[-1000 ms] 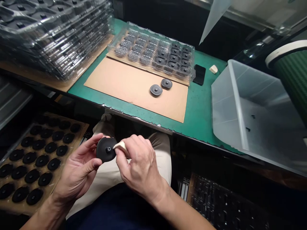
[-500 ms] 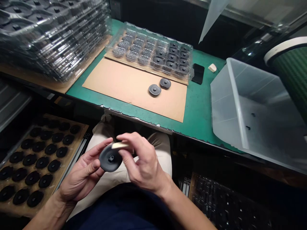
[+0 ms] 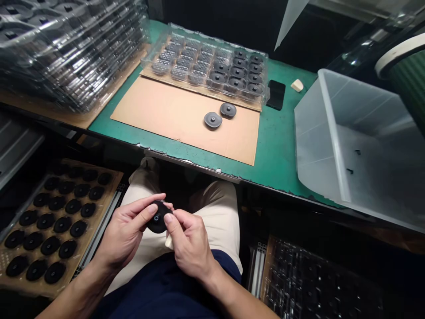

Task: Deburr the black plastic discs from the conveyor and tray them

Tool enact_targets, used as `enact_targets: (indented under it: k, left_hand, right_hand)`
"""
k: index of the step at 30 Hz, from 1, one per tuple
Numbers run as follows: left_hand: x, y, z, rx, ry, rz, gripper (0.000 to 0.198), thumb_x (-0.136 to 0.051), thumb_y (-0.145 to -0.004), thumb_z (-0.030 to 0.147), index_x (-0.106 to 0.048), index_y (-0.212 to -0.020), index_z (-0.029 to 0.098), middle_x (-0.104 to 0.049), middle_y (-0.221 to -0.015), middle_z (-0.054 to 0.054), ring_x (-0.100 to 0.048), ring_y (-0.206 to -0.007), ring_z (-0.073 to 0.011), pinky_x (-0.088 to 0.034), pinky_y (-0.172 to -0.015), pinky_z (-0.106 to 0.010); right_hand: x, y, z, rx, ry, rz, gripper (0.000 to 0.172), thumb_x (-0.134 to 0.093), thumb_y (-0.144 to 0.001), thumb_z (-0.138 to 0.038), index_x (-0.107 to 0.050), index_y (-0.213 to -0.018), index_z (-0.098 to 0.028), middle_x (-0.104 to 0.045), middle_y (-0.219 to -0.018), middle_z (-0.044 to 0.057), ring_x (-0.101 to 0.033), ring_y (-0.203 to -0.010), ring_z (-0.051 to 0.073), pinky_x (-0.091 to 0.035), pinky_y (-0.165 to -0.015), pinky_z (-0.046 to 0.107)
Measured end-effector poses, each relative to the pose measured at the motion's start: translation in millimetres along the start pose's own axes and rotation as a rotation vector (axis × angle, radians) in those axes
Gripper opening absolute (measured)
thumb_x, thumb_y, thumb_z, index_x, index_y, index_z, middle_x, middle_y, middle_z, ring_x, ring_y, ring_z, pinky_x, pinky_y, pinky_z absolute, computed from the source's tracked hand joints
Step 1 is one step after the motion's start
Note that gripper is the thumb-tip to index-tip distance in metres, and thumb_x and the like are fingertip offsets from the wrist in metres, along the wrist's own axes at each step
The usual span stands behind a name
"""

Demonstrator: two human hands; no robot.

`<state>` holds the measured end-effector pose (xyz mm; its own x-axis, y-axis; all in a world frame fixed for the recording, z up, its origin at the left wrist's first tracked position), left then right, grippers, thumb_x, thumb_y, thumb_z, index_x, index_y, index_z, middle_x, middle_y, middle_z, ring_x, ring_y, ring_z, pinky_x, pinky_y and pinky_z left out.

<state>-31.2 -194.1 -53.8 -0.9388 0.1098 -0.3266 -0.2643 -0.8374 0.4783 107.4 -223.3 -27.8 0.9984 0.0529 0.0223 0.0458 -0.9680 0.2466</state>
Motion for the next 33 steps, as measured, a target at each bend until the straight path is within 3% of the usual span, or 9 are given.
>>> enact_targets:
  k: [3,6,13,18,22,25,28,31,33]
  left_hand:
    - [-10.9,3.3,-2.3,0.011,0.077,-0.101,0.044,-0.067,-0.098,0.031,-0.064,-0.142,0.026,-0.074,-0.128,-0.009,-0.067,-0.121,-0.0238,-0.050,-0.109,-0.035]
    - [-17.6,7.0,-3.0,-0.015,0.066,-0.118,0.056,-0.074,-0.092,0.026,-0.058,-0.145,0.030,-0.072,-0.130,-0.006,-0.066,-0.119,-0.0200,-0.049,-0.108,-0.031]
    - [-9.2,-1.1,-9.0,-0.004,0.027,0.118,0.029,-0.089,-0.077,0.030,-0.071,-0.099,0.022,-0.074,-0.081,0.001,-0.066,-0.074,-0.0123,-0.054,-0.073,-0.022]
    - [-3.7,-9.8,-17.6,0.089,0.128,0.164,0.027,-0.085,-0.081,0.039,-0.075,-0.089,0.015,-0.075,-0.077,-0.004,-0.068,-0.071,-0.0150,-0.055,-0.069,-0.025]
    - [-0.6,-5.7,-21.4,0.156,0.149,0.113,0.038,-0.077,-0.089,0.039,-0.078,-0.114,0.012,-0.080,-0.092,-0.012,-0.073,-0.091,-0.0212,-0.057,-0.086,-0.029]
    - [-7.8,4.1,-23.4,0.171,0.261,0.007,0.050,-0.072,-0.092,0.029,-0.065,-0.140,0.019,-0.078,-0.117,-0.011,-0.069,-0.114,-0.0217,-0.051,-0.103,-0.030]
    - [-18.9,10.7,-19.5,0.081,0.277,-0.086,0.070,-0.074,-0.090,0.021,-0.049,-0.155,0.031,-0.071,-0.135,-0.006,-0.062,-0.127,-0.0193,-0.046,-0.112,-0.030]
    - [-17.3,7.8,-16.9,-0.005,0.168,0.019,0.088,-0.082,-0.085,0.021,-0.038,-0.159,0.039,-0.076,-0.119,-0.001,-0.070,-0.104,-0.0138,-0.052,-0.099,-0.025]
    - [-10.4,3.0,-18.3,0.004,0.110,0.151,0.083,-0.088,-0.079,0.026,-0.050,-0.153,0.032,-0.078,-0.094,0.000,-0.070,-0.083,-0.0121,-0.055,-0.083,-0.021]
  right_hand:
    - [6.1,-2.1,8.6,-0.077,-0.078,0.061,0.053,-0.055,-0.108,-0.053,-0.060,-0.071,-0.015,-0.049,-0.058,-0.002,-0.039,-0.051,0.009,-0.030,-0.049,0.022]
    - [6.5,-1.3,11.0,-0.068,-0.072,0.074,0.054,-0.053,-0.109,-0.053,-0.059,-0.071,-0.016,-0.048,-0.058,-0.002,-0.039,-0.051,0.010,-0.030,-0.049,0.023]
    - [-10.1,7.6,-6.5,0.118,0.082,-0.052,0.057,-0.036,-0.115,-0.045,-0.057,-0.070,-0.016,-0.052,-0.064,0.000,-0.047,-0.059,0.012,-0.036,-0.060,0.025]
    - [-11.1,5.2,7.7,-0.007,-0.011,-0.052,0.051,-0.052,-0.109,-0.047,-0.054,-0.069,-0.016,-0.049,-0.062,-0.001,-0.043,-0.056,0.010,-0.033,-0.055,0.024]
    - [-3.6,1.1,31.5,-0.177,-0.248,0.003,0.054,-0.055,-0.106,-0.054,-0.056,-0.069,-0.016,-0.050,-0.057,-0.001,-0.039,-0.049,0.009,-0.030,-0.049,0.023]
    - [4.2,-3.0,38.1,-0.210,-0.297,0.051,0.055,-0.057,-0.105,-0.056,-0.055,-0.068,-0.016,-0.050,-0.055,-0.001,-0.038,-0.047,0.009,-0.030,-0.047,0.023]
    - [6.3,-5.5,31.4,-0.161,-0.230,0.060,0.055,-0.057,-0.106,-0.056,-0.056,-0.069,-0.016,-0.050,-0.057,-0.001,-0.039,-0.049,0.010,-0.030,-0.049,0.023]
    - [0.8,-3.0,17.9,-0.038,-0.110,0.051,0.056,-0.048,-0.110,-0.055,-0.057,-0.071,-0.016,-0.049,-0.062,-0.001,-0.041,-0.055,0.010,-0.031,-0.053,0.024]
    - [-8.5,1.1,13.1,0.021,-0.035,0.003,0.057,-0.043,-0.112,-0.052,-0.056,-0.070,-0.016,-0.049,-0.063,0.000,-0.042,-0.057,0.011,-0.032,-0.054,0.024]
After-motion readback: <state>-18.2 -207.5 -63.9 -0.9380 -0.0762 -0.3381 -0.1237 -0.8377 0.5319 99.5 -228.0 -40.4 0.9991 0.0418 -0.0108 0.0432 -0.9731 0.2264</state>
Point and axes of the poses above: each hand's wrist, its own y-axis away from the middle knuckle, its own x-axis out of the back of the hand, z = x × y, the point moved 8 cm from there along -y, towards the middle knuckle
